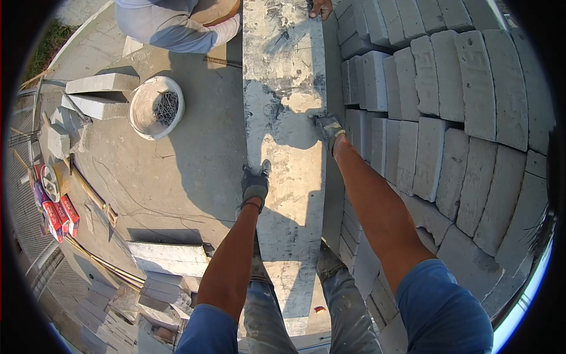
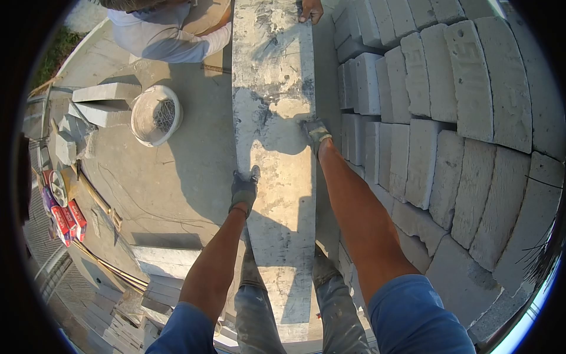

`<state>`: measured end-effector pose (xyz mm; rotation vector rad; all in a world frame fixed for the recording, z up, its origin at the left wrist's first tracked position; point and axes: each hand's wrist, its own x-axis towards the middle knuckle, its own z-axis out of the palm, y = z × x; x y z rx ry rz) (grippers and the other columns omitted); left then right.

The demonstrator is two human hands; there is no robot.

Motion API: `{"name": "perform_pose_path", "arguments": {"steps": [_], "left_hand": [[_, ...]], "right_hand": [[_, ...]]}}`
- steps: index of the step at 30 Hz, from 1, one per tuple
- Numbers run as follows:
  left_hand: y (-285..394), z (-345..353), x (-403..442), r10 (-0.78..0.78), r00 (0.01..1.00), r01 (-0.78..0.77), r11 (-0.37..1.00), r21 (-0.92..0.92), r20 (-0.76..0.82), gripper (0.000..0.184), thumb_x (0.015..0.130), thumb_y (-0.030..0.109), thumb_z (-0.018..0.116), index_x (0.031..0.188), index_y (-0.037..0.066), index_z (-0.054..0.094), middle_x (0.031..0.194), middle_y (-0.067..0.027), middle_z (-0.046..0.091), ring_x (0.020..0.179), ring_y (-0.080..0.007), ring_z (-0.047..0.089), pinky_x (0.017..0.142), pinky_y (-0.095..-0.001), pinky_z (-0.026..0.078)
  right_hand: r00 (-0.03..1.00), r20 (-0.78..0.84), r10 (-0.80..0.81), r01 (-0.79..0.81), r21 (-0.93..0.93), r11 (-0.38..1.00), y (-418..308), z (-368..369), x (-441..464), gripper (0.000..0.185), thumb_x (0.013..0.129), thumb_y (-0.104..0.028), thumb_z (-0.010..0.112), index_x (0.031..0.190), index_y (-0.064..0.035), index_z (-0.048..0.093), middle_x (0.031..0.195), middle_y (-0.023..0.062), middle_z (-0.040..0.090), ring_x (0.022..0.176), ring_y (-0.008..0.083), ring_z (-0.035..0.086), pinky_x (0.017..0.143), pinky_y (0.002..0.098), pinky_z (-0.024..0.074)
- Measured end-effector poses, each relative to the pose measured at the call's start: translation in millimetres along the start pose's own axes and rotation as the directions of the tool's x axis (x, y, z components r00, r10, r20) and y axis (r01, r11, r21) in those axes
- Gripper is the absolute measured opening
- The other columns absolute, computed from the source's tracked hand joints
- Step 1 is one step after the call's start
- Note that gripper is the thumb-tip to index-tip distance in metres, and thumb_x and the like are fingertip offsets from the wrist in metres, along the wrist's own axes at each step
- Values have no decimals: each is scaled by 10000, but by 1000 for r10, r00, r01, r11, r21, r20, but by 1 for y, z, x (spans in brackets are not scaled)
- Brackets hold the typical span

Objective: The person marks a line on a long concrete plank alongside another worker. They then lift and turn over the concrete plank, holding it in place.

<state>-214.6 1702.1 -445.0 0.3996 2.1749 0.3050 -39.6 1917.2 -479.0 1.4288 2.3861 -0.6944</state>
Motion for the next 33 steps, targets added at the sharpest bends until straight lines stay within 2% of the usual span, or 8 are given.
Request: {"name": "perform_pose_path", "arguments": {"steps": [3,5,6,9,11,15,18,33], "left_hand": [[-1,0,1,4,1000,-4,1000,-3,4,981,723,657,575,1352,-39,288,1295,-267,430,1205,-380,424,984,-414,373],[-2,1,1,8,1000,-8,1000,-2,2,982,724,659,571,1353,-38,286,1295,-267,430,1205,-380,424,985,-414,373],[-2,1,2,4,1000,-4,1000,9,4,980,726,657,571,1353,-39,286,1295,-267,430,1204,-380,426,985,-414,372],[-1,1,2,1,1000,-1,1000,14,7,977,729,655,569,1352,-43,285,1293,-267,432,1201,-380,429,984,-414,374],[-3,2,3,1,1000,-1,1000,6,8,977,731,654,568,1351,-45,285,1292,-267,433,1199,-380,431,983,-414,375],[-10,8,8,15,1000,-15,1000,2,-5,973,731,656,565,1351,-41,289,1289,-267,436,1196,-380,434,978,-415,380],[-10,7,8,13,1000,-13,1000,-15,9,970,730,658,563,1349,-39,294,1287,-268,437,1194,-381,435,977,-417,382],[-16,10,12,24,999,-22,998,-59,28,963,735,639,578,1348,-44,290,1279,-273,442,1190,-388,436,975,-417,381]], "right_hand": [[999,-17,46,-42,201,979,-8,-8,-4,323,928,-294,411,992,-68,632,981,93,644,879,226,612,746,332,480],[919,175,352,-374,668,644,-13,-7,-4,304,927,-273,409,995,-81,635,973,99,641,855,217,608,727,334,473],[919,176,352,-374,668,643,-9,-2,-3,304,927,-273,409,995,-81,635,973,99,641,855,217,608,727,334,473],[995,-98,-1,13,113,994,3,8,1,294,926,-277,433,978,-72,637,918,80,647,797,187,596,693,322,465],[996,-64,61,-31,388,921,5,11,2,356,895,-311,390,923,-53,634,933,127,646,864,300,612,716,382,490],[994,-27,107,-94,313,945,5,13,3,358,898,-311,387,934,-56,636,948,131,645,876,301,612,723,378,492],[985,24,168,-157,499,852,2,10,4,283,904,-268,500,959,-20,624,856,64,641,748,159,562,663,312,453],[969,60,241,-214,692,689,18,37,11,212,869,-226,575,947,-40,641,845,19,629,738,121,542,651,296,452]]}}
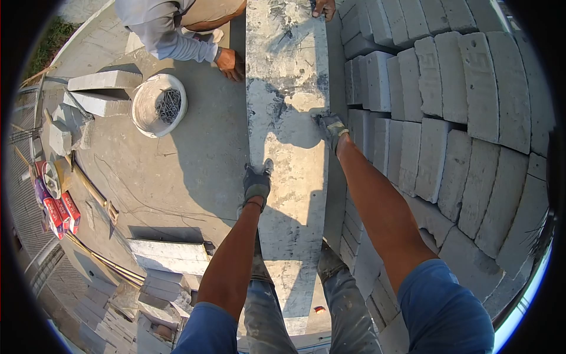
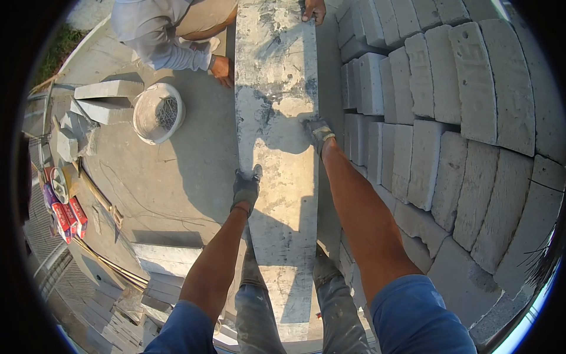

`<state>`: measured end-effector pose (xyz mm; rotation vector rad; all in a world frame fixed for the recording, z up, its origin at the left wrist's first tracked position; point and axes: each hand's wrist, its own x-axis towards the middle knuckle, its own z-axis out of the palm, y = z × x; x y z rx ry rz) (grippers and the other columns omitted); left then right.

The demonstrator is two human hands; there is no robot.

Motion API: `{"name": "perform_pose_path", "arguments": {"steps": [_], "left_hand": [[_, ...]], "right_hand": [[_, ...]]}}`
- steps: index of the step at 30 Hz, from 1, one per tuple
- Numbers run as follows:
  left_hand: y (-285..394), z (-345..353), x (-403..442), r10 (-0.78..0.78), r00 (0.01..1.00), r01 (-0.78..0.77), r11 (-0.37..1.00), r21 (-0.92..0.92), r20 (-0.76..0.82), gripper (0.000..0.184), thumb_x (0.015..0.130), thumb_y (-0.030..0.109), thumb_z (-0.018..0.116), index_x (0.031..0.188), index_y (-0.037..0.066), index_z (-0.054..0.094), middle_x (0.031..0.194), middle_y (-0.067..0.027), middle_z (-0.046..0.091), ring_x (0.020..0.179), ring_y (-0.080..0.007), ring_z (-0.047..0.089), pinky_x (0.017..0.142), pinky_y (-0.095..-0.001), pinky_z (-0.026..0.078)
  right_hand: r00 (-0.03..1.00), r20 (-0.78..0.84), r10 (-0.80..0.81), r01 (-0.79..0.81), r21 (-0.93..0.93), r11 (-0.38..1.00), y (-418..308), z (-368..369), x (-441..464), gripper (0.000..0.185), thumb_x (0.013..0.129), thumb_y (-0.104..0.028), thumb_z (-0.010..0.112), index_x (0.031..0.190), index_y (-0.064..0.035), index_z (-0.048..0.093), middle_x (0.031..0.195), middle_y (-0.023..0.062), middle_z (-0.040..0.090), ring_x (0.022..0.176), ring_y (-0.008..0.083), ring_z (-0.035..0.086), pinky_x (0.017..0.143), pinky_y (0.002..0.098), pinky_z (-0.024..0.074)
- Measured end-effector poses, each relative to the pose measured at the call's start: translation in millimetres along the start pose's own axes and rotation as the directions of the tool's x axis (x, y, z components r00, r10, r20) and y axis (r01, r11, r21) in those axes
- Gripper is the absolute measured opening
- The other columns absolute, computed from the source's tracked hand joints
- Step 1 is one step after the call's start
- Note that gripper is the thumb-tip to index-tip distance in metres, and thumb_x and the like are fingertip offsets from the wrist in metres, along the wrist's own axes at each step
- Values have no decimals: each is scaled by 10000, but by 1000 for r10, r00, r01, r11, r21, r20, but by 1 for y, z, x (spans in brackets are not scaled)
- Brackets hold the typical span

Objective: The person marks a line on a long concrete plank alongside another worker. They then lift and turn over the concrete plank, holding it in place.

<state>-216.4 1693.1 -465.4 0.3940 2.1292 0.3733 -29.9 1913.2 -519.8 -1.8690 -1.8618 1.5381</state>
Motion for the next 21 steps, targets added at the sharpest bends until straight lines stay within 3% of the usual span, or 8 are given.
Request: {"name": "perform_pose_path", "arguments": {"steps": [3,6,7,8,11,18,21], "left_hand": [[4,-3,-3,-9,1000,9,1000,21,-1,970,735,642,576,1352,-45,280,1277,-275,442,1190,-388,437,974,-417,382],[1,-1,-2,-4,1000,4,1000,30,-17,976,735,644,574,1354,-47,274,1275,-276,444,1189,-387,438,973,-416,385],[0,0,-1,2,1000,-1,1000,25,-24,978,734,645,574,1354,-48,272,1274,-277,445,1188,-386,439,972,-416,386],[2,-2,-3,1,1000,-1,1000,25,-24,978,734,645,574,1354,-48,272,1274,-277,445,1188,-386,439,972,-416,386],[13,-7,-10,-23,1000,24,999,44,-20,976,733,641,578,1354,-48,274,1274,-277,445,1184,-385,444,968,-416,389],[16,-9,-13,-25,999,28,996,79,-38,971,734,633,584,1356,-45,273,1278,-273,444,1182,-382,448,971,-414,388],[14,-9,-12,-24,999,28,996,80,-43,970,733,635,583,1357,-42,274,1282,-271,441,1185,-382,445,974,-414,385]], "right_hand": [[997,-29,-74,74,-20,997,4,5,5,200,863,-207,583,945,-33,640,853,29,628,731,115,534,637,293,447],[995,30,-98,102,-227,969,-18,-6,-7,243,891,-241,529,976,-44,642,920,64,651,795,164,585,701,305,465],[983,85,-165,185,-511,839,-33,-12,-15,283,910,-268,480,993,-50,640,965,78,650,854,197,595,751,314,465],[965,158,-210,257,-740,621,-35,-14,-17,326,928,-295,431,1010,-57,638,1010,93,649,914,230,605,801,322,465],[969,188,-162,248,-715,654,-44,-18,-19,394,943,-332,352,1032,-70,633,1068,96,627,1003,266,577,876,331,444],[960,219,-173,280,-748,602,-39,-16,-17,385,942,-322,354,1071,-68,612,1070,102,627,995,266,580,867,327,446],[966,174,-193,260,-666,699,-44,-16,-19,388,942,-333,356,1079,-70,606,1070,109,625,994,266,579,866,325,445]]}}
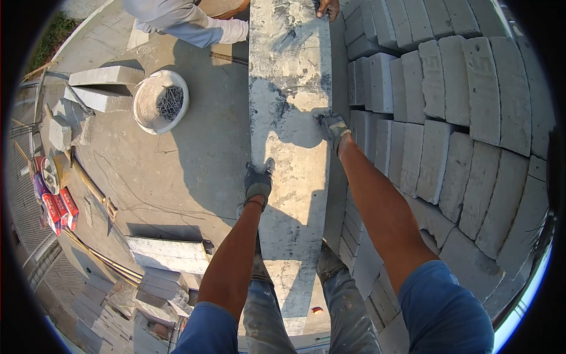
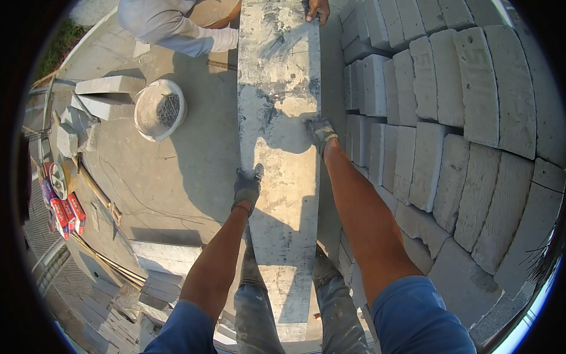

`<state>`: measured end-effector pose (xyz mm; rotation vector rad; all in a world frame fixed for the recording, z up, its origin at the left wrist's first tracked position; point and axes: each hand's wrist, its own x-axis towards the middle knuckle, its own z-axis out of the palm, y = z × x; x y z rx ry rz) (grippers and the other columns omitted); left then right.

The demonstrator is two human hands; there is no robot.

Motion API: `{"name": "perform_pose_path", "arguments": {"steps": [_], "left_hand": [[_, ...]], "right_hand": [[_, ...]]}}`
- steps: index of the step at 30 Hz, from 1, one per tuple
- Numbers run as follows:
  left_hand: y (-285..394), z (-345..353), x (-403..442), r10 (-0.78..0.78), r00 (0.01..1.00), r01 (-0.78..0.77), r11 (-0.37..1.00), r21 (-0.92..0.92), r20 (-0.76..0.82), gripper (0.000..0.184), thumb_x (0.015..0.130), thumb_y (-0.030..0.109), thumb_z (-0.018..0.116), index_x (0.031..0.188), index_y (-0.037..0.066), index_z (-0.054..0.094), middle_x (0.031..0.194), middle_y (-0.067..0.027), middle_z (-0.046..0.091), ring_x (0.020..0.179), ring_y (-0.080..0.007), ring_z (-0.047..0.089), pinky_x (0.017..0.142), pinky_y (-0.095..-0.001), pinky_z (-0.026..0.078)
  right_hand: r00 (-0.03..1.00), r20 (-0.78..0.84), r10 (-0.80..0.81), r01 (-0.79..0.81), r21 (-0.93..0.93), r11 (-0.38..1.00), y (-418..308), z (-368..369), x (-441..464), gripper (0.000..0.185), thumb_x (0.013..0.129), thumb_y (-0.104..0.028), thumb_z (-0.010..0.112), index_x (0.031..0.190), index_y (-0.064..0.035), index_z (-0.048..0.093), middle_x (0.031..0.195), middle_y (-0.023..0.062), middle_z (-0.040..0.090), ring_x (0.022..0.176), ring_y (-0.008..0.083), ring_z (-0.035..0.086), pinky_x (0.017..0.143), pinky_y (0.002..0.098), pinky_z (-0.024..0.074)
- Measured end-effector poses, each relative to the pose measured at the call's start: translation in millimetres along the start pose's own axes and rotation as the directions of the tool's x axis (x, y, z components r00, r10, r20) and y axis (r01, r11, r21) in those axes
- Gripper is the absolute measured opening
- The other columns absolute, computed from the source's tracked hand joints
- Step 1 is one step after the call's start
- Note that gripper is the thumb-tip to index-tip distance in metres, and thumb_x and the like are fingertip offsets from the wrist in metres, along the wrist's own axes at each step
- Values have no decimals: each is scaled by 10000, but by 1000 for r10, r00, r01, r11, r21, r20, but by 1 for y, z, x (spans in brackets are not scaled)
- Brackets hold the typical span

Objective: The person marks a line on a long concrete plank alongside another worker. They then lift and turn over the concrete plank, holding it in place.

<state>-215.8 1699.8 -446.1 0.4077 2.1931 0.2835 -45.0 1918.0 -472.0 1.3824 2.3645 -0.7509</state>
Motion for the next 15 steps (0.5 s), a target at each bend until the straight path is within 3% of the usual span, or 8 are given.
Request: {"name": "perform_pose_path", "arguments": {"steps": [3,6,9,11,12,14,15], "left_hand": [[0,2,0,2,1000,-2,1000,-12,1,971,733,639,579,1359,-37,274,1286,-270,438,1189,-383,440,976,-415,384],[4,-2,-3,-9,1000,9,1000,-3,6,969,734,641,576,1360,-34,273,1287,-269,436,1191,-383,438,977,-416,383],[6,-5,-6,-19,1000,19,1000,12,13,966,736,640,575,1359,-35,275,1287,-269,437,1192,-382,437,978,-415,383],[6,-5,-5,-17,1000,17,1000,15,14,965,737,638,576,1358,-36,275,1287,-269,436,1192,-381,438,979,-414,383],[5,-4,-5,-14,1000,14,1000,-4,17,964,737,638,576,1358,-37,276,1286,-270,437,1191,-381,438,978,-415,383],[4,-2,-3,-11,1000,11,1000,-24,19,963,738,638,575,1357,-37,278,1285,-272,437,1191,-381,438,978,-415,383],[3,-2,-3,-9,1000,9,1000,-10,12,961,737,636,577,1356,-38,280,1284,-272,438,1191,-381,438,978,-415,383]], "right_hand": [[1000,20,-11,12,-26,1000,2,-1,-3,388,940,-335,366,1075,-62,606,1070,117,623,997,269,577,865,325,442],[997,13,71,-72,69,995,3,3,-1,390,941,-333,378,1063,-42,606,1058,118,630,992,262,582,864,322,439],[999,-38,24,-25,-20,999,5,8,0,397,937,-347,401,1036,-26,612,1029,105,644,969,242,595,846,326,447],[989,-17,145,-140,188,972,4,10,1,393,932,-354,408,1007,-34,623,1009,109,647,948,243,603,821,345,458],[989,-18,145,-140,189,972,3,10,1,393,932,-354,408,1007,-34,623,1009,109,647,948,243,603,821,345,458],[950,74,302,-303,442,844,3,13,4,374,922,-346,415,995,-48,628,993,102,650,919,248,607,803,361,466],[951,74,301,-302,442,845,5,15,4,374,922,-346,415,995,-48,628,993,102,650,919,248,607,803,361,466]]}}
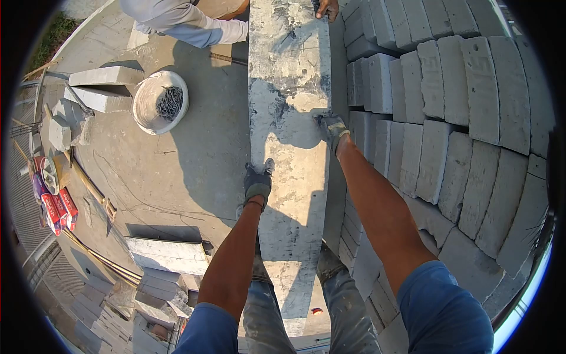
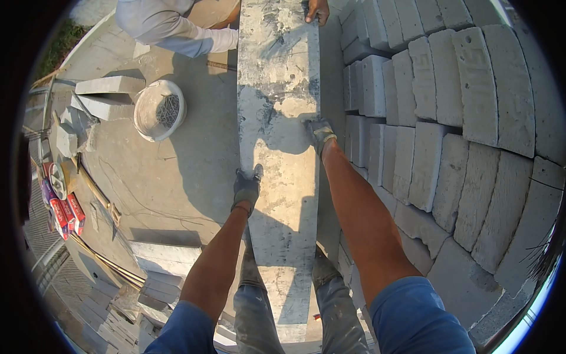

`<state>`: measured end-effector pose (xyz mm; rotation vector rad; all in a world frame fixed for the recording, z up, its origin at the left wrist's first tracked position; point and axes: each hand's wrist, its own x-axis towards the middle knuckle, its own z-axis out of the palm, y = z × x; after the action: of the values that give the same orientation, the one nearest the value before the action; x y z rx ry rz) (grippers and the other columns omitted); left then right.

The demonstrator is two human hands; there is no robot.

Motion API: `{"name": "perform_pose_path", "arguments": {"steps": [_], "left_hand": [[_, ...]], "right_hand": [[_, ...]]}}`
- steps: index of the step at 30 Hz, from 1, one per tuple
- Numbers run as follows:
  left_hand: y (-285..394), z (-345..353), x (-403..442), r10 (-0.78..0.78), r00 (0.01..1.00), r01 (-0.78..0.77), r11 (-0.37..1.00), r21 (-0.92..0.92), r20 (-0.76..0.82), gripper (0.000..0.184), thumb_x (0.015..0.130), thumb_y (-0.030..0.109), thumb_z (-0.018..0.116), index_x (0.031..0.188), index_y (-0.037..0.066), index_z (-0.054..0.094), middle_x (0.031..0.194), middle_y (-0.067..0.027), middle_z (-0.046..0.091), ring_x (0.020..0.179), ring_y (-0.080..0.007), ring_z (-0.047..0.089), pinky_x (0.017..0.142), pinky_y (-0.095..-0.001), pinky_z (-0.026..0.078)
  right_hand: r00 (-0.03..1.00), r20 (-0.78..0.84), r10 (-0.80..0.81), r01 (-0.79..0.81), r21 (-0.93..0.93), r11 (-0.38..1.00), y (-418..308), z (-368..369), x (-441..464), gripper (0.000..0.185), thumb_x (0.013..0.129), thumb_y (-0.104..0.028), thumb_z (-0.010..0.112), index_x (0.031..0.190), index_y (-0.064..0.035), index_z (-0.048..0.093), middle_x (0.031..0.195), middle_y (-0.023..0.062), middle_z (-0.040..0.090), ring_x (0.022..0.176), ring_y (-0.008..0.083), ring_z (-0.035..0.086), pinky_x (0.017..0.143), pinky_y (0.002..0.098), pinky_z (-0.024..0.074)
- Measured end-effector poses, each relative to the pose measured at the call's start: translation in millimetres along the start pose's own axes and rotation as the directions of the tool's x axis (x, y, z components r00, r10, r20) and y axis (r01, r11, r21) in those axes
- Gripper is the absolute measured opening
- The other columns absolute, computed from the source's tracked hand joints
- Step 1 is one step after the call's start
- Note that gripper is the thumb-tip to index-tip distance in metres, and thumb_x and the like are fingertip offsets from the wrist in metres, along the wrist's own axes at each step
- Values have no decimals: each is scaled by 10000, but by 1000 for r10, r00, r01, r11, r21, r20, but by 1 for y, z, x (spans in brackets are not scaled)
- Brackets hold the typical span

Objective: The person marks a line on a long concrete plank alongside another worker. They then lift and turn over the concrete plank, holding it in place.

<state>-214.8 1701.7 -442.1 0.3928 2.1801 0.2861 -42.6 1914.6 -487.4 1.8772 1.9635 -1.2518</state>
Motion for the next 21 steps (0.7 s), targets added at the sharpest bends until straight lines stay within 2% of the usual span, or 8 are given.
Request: {"name": "perform_pose_path", "arguments": {"steps": [1,2,5,9,12,14,17,21], "left_hand": [[-1,1,0,1,1000,-1,1000,14,-7,960,737,635,578,1354,-38,283,1283,-273,438,1191,-381,438,978,-415,383],[0,0,0,-1,1000,1,1000,13,-9,960,737,635,578,1354,-38,283,1283,-273,438,1191,-381,438,978,-415,383],[2,-3,-2,3,1000,-3,1000,-5,2,958,736,634,580,1352,-39,288,1280,-272,442,1189,-382,440,977,-415,385],[6,-7,-4,-32,999,32,999,4,42,951,745,634,571,1358,-31,276,1321,-250,410,1229,-365,402,1013,-386,356],[8,-7,-5,-35,999,34,999,22,35,944,751,634,562,1351,-40,283,1320,-255,408,1229,-368,400,1012,-384,357],[7,-7,-5,-34,999,34,999,14,39,942,755,635,556,1347,-47,287,1320,-258,406,1229,-369,399,1011,-383,357],[3,-3,-2,6,1000,-6,1000,3,6,942,759,631,552,1337,-66,291,1314,-265,409,1227,-368,404,1010,-382,358],[0,-1,-1,-16,1000,16,1000,18,3,931,760,629,547,1367,-21,271,1304,-262,422,1206,-374,428,989,-409,377]], "right_hand": [[989,-32,-141,130,-229,965,3,0,1,365,921,-334,409,995,-52,630,993,101,650,918,252,606,807,360,465],[958,-31,-284,241,-447,861,5,1,3,357,920,-322,404,995,-57,632,992,100,650,917,257,604,811,359,463],[941,-21,-337,277,-521,807,8,4,6,346,920,-302,396,995,-62,634,994,106,647,932,262,599,821,352,459],[946,-11,-323,285,-440,851,6,1,5,344,925,-287,378,996,-67,633,1024,119,633,962,277,587,832,351,453],[927,49,-371,338,-534,775,1,-5,0,327,921,-270,384,998,-70,632,1043,114,628,965,276,588,838,352,453],[932,38,-361,338,-455,824,-2,-7,-4,440,942,-313,297,981,-44,643,1033,141,631,965,300,589,851,379,443],[910,63,-411,379,-533,757,-3,-11,-7,454,945,-327,288,978,-44,642,1033,144,629,970,306,585,855,385,441],[907,28,-419,373,-511,775,-4,-9,-9,407,943,-299,324,973,-42,637,1010,144,635,951,290,595,830,377,453]]}}
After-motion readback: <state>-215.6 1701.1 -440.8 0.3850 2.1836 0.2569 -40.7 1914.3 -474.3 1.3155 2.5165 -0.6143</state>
